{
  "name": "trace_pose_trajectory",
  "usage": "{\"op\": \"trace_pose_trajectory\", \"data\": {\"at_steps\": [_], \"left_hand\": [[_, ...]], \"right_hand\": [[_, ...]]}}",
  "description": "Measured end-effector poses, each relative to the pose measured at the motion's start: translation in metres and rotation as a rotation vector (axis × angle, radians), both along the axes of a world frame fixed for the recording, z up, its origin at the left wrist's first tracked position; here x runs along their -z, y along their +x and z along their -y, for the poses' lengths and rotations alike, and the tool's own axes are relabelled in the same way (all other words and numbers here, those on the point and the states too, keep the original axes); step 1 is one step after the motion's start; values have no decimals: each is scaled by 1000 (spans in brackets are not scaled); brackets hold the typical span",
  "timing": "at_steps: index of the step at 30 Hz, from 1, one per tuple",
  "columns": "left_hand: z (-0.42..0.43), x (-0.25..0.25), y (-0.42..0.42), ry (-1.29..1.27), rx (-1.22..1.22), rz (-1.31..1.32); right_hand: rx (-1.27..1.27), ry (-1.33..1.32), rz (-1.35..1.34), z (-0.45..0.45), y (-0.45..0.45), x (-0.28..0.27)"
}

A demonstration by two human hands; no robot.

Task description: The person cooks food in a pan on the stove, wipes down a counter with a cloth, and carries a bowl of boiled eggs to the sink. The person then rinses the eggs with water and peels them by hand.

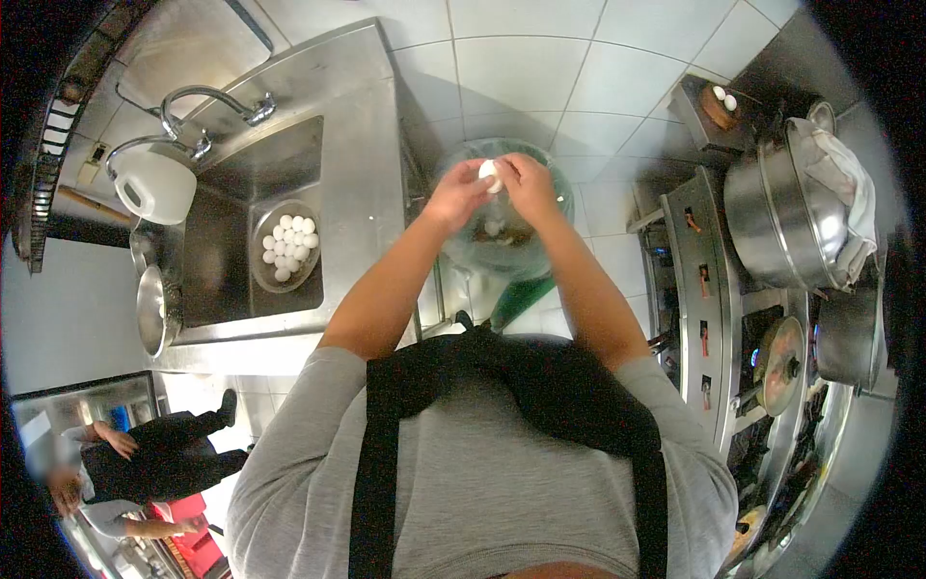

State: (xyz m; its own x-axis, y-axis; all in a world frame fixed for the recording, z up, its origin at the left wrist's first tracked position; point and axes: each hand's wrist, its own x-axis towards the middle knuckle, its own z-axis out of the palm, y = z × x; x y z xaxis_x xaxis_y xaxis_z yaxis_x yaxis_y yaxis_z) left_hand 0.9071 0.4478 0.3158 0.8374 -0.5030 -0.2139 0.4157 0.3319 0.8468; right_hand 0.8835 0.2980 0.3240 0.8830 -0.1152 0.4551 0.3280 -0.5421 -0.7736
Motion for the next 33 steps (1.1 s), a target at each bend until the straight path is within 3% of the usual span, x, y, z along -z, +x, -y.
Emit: {"op": "trace_pose_trajectory", "data": {"at_steps": [2, 5, 10, 16, 24, 27, 30, 31, 33], "left_hand": [[-2, -2, -2, 41, 29, 5], [-5, -4, -2, 20, 74, 1], [-5, -11, -4, -30, 53, -31], [2, -1, -7, 195, -175, 174], [-12, 10, -7, 88, -123, 31], [-19, 10, -7, 60, -80, -27], [-28, 9, -7, -21, -50, -84], [-28, 11, -6, -4, -68, -63], [-26, 21, -4, 36, -133, -16]], "right_hand": [[4, -126, 44, 7, 5, 8], [-11, 55, -12, 8, 8, 11], [-27, 76, 43, 2, -4, -1], [28, 11, 137, -14, -5, 2], [-5, -206, 75, -15, 2, 9], [95, -225, 58, -9, 10, 21], [19, -153, -72, -1, 12, 24], [-23, 3, -172, -6, 6, 13], [-60, 9, -95, -19, -8, -12]]}}
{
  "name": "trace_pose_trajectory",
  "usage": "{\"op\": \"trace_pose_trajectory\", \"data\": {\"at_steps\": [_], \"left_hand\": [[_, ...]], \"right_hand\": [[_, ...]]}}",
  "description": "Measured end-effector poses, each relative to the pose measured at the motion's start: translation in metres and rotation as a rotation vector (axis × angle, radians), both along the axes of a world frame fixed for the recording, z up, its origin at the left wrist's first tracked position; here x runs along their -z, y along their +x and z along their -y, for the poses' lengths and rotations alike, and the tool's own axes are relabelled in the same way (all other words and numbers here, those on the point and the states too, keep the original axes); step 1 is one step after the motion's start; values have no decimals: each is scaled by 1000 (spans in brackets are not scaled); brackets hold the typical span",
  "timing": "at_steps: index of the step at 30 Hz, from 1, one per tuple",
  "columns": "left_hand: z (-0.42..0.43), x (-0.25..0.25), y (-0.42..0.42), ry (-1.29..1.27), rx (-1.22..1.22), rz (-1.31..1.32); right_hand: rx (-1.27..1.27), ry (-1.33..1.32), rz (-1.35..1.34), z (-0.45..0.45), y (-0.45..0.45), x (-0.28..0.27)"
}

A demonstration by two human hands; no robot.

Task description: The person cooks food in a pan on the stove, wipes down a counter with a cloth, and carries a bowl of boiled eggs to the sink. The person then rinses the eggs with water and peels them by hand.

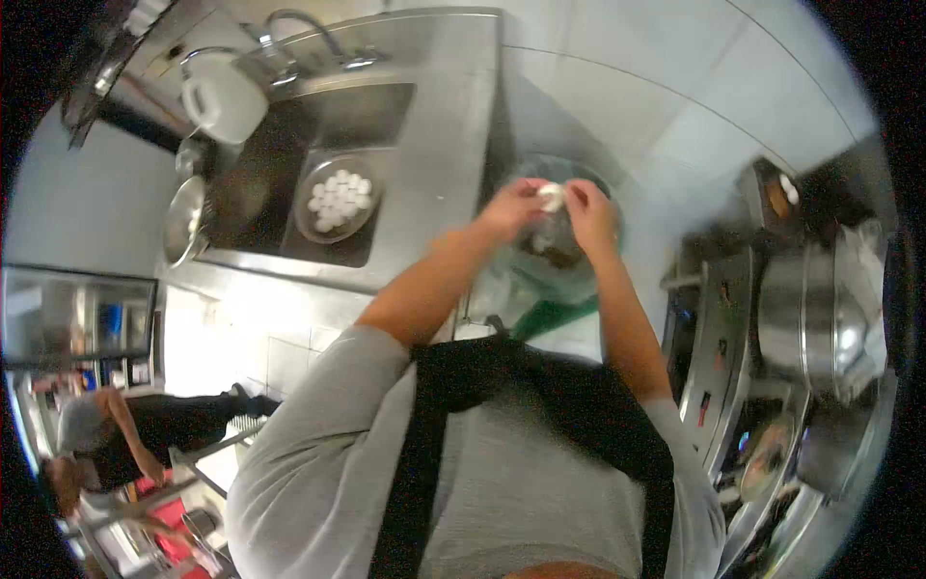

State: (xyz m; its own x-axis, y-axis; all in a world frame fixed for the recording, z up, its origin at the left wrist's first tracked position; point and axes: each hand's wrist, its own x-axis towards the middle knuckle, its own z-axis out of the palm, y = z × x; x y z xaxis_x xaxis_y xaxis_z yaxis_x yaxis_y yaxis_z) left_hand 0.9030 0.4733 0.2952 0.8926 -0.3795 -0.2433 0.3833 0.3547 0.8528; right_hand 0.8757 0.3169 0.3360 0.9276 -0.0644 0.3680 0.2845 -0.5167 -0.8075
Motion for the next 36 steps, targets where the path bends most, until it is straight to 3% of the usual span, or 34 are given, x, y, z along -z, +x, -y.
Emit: {"op": "trace_pose_trajectory", "data": {"at_steps": [2, 4, 6, 7, 8, 11, 14, 17, 18, 20, 21, 23, 24, 25, 27, 28, 29, 36], "left_hand": [[3, 7, 0, 23, -5, 57], [9, -1, -6, 207, -154, 169], [13, 1, -8, 167, -255, 152], [16, 25, -1, 257, -298, 201], [9, 8, -9, 157, -259, 163], [6, 4, -9, 168, -298, 172], [-1, 2, -8, -31, -222, 134], [-9, -11, -9, 83, -132, 106], [-9, -5, -6, 5, -109, 117], [-13, 11, 1, 66, -9, 169], [-17, 2, -3, -73, 38, 67], [-22, -12, -8, -259, 126, 80], [-21, 0, -2, -310, 157, 47], [-19, -19, -10, -201, 133, -3], [-17, -27, -10, -169, 157, -18], [-17, -24, -8, -168, 161, -5], [-16, -20, -4, -165, 157, 9], [3, -17, -6, 16, 103, -41]], "right_hand": [[21, -121, -21, -2, 2, 10], [47, -108, -24, -5, 6, 20], [59, -13, -134, -7, 8, 27], [66, -112, -82, -9, 9, 32], [42, -95, -97, -17, 5, 26], [-33, -175, -133, -22, 7, 19], [-92, -227, -131, -22, 8, 15], [-126, -228, -179, -21, 13, 11], [-116, -236, -216, -14, 15, 12], [-196, -91, -125, 8, 35, 48], [-167, -33, -115, 9, 35, 50], [-85, -94, -192, 11, 31, 35], [-12, -246, -188, 16, 34, 39], [60, -369, -142, 18, 30, 38], [-29, 34, -391, 27, 27, 42], [-13, 122, -391, 22, 20, 32], [-7, 211, -387, 16, 15, 19], [-18, -94, 57, 7, -2, 11]]}}
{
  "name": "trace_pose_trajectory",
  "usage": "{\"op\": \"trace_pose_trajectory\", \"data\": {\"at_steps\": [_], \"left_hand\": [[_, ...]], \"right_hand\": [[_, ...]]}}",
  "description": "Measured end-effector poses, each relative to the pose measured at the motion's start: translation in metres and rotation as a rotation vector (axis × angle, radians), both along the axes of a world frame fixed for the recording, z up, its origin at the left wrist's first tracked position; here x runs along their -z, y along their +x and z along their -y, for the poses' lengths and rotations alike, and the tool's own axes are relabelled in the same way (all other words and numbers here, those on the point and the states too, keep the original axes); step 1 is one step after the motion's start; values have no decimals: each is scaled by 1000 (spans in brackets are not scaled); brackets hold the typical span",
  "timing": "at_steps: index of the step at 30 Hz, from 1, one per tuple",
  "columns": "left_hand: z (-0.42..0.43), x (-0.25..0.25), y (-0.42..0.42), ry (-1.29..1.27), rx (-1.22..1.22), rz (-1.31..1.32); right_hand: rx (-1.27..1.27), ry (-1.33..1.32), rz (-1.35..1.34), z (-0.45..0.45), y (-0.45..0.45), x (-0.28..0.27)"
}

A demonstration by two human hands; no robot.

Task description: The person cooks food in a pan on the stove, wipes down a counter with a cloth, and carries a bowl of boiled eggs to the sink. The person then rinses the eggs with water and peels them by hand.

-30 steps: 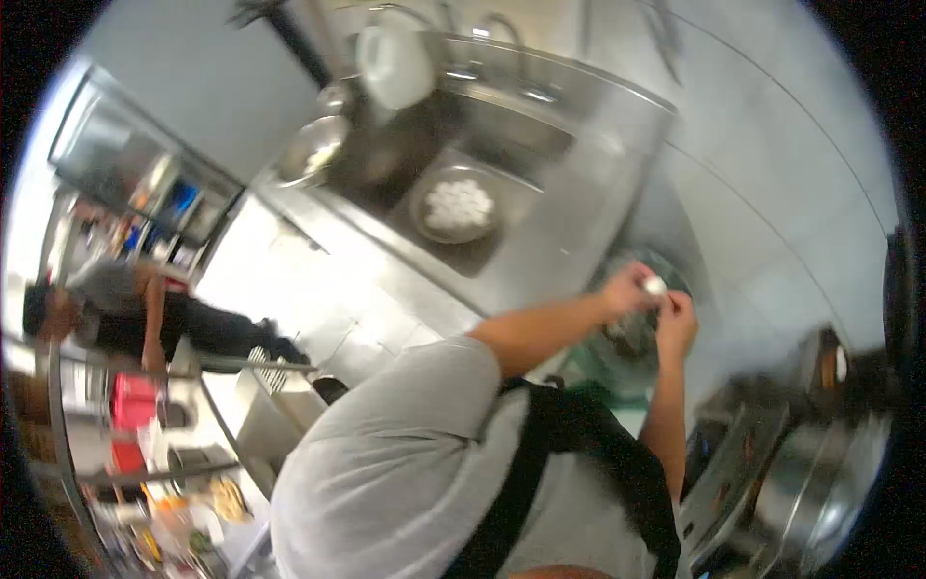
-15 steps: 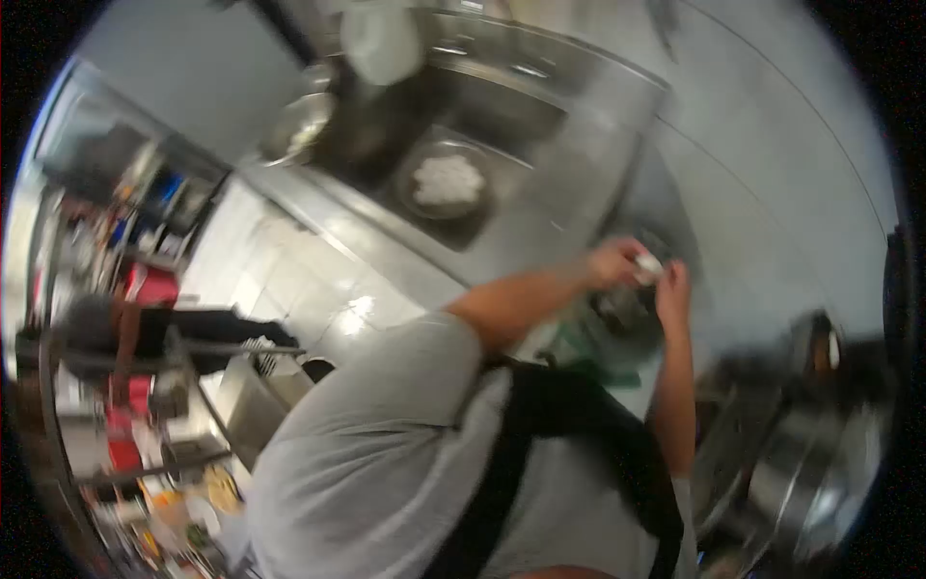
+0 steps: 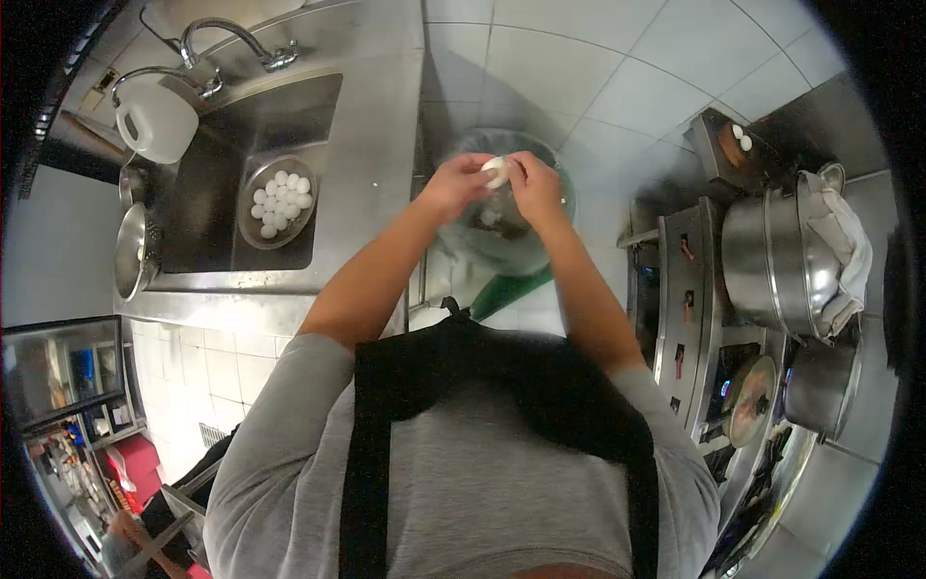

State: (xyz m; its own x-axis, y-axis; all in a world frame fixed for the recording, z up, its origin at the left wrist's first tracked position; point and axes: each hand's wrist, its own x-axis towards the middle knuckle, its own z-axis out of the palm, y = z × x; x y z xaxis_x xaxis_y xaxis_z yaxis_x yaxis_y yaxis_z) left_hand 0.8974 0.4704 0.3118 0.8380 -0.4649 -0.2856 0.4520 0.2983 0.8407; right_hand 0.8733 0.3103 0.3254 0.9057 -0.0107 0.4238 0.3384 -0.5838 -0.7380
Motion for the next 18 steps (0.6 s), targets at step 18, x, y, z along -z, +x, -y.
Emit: {"op": "trace_pose_trajectory", "data": {"at_steps": [18], "left_hand": [[-9, -7, 6, 117, 44, 40]], "right_hand": [[-11, 79, -75, 0, 3, 8]]}}
